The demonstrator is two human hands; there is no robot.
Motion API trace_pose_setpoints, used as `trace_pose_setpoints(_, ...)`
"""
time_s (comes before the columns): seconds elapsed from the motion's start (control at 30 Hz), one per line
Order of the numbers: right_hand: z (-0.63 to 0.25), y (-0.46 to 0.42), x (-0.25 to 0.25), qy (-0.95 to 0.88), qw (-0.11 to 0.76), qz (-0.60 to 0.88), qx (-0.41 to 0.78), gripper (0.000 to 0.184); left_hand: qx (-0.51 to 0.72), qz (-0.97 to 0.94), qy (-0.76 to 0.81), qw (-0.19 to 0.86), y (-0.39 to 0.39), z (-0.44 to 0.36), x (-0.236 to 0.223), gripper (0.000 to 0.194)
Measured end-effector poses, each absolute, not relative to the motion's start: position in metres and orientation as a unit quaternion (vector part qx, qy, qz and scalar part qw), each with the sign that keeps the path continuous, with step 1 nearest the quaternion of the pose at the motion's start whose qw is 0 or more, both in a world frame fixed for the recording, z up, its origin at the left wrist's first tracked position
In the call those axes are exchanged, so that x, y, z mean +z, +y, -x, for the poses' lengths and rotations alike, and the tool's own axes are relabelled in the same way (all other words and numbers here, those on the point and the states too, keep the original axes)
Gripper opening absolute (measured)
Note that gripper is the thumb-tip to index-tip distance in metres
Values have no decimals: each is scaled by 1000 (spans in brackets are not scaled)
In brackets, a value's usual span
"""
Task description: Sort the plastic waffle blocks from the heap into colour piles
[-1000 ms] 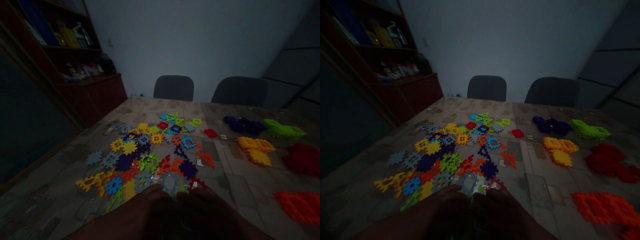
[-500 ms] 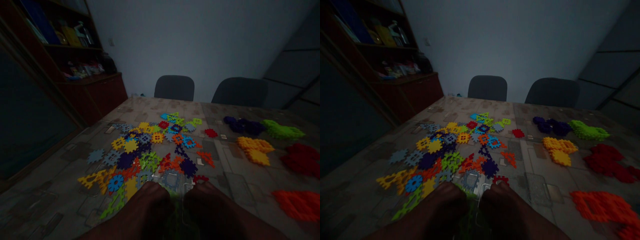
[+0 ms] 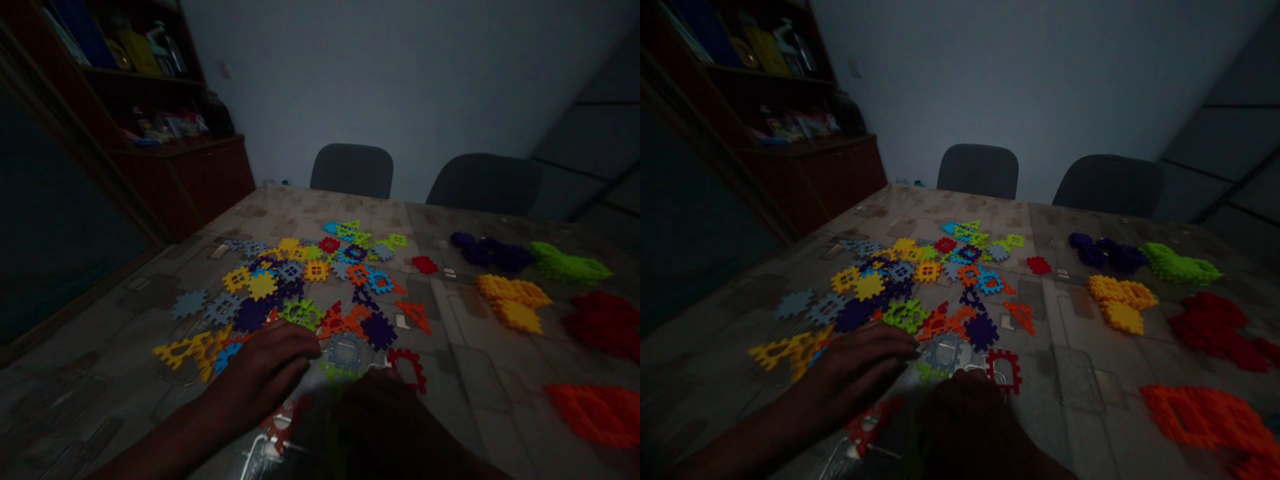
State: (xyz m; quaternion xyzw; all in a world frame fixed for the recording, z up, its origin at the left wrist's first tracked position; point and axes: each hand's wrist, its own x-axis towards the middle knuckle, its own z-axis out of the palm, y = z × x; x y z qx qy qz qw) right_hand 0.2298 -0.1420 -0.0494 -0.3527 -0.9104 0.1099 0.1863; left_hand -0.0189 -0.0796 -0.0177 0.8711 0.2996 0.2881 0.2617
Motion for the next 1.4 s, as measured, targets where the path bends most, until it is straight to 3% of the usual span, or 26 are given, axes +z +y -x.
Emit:
trace_pose_setpoints(0.2,-238,-129,-44,-900,231,362,78,12,290,-875,308,236,-74,23,-16,25)
trace_pose_setpoints(0.37,-245,-116,-41,-891,175,413,66,20,270,-887,270,260,-80,17,-12,22)
trace_pose_setpoints(0.47,-240,-115,-40,-892,134,427,61,15,217,-896,270,278,-90,9,-14,4)
trace_pose_setpoints(0.6,-239,-115,-40,-890,137,430,63,11,187,-913,296,209,-108,1,-30,46)
trace_pose_setpoints(0.7,-241,-115,-39,-894,130,426,48,11,210,-926,271,159,-117,0,-47,54)
trace_pose_setpoints(0.9,-241,-113,-33,-903,113,413,29,9,272,-921,242,140,-118,0,-58,39)
trace_pose_setpoints(1.1,-241,-110,-43,-905,151,399,-4,15,300,-919,223,124,-118,-13,-47,44)
trace_pose_setpoints(1.27,-249,-107,-54,-895,182,407,25,26,282,-893,295,192,-110,-3,-24,27)
trace_pose_setpoints(1.4,-260,-104,-51,-877,224,425,31,37,370,-841,354,176,-92,22,-1,16)
